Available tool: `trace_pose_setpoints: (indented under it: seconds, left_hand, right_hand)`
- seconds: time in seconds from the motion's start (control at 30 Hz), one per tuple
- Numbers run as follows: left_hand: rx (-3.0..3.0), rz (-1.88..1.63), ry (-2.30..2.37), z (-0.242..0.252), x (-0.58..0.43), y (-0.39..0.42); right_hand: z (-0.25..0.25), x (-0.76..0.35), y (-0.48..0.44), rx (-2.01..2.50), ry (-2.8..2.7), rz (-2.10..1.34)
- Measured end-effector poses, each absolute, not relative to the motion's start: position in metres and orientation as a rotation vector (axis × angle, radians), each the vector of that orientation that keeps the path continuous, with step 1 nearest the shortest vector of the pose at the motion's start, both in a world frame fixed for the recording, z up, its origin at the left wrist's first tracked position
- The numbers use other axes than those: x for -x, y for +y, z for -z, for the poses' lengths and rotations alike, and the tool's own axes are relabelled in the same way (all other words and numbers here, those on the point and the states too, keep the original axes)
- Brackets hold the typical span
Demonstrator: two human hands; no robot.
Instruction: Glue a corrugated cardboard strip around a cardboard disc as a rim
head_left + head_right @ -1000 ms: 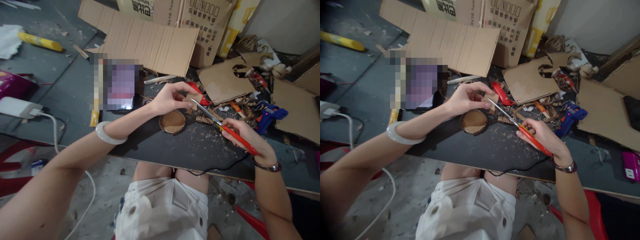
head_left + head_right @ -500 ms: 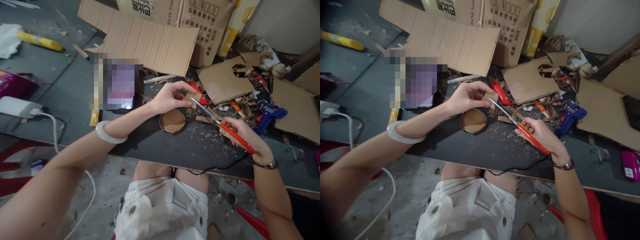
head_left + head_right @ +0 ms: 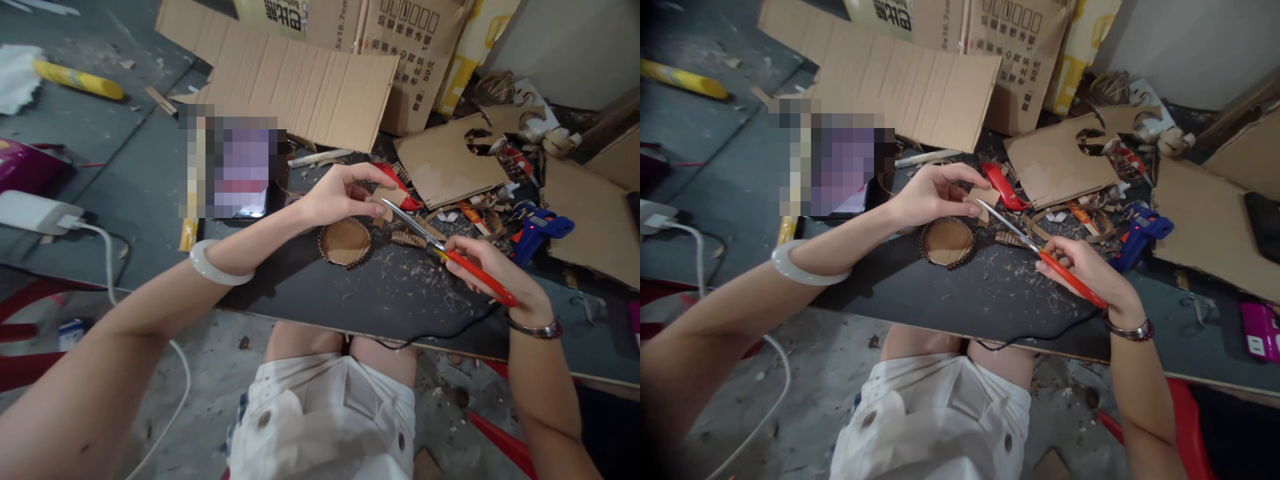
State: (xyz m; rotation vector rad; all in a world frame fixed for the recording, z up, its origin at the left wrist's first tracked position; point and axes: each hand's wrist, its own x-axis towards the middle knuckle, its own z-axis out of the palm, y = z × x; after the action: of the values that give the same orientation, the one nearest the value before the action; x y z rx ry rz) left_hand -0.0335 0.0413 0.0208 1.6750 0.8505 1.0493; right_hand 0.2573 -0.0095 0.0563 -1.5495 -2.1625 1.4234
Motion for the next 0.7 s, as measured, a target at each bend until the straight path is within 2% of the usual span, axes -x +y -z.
trace_pose_setpoints:
  seconds: [0.47,0.7]
  left_hand:
    - [-1.722,-0.883,0.789,-0.0303,0.0361,0.0372]
    - [-1.753,-0.917,0.771,-0.0271,0.0368,0.0388]
  right_hand:
    - [-0.0620,-0.2609,-0.0097,1.571,-2.246,-1.475]
    - [-0.0613,-0.2583,-0.0088,1.533,-2.237,-1.479]
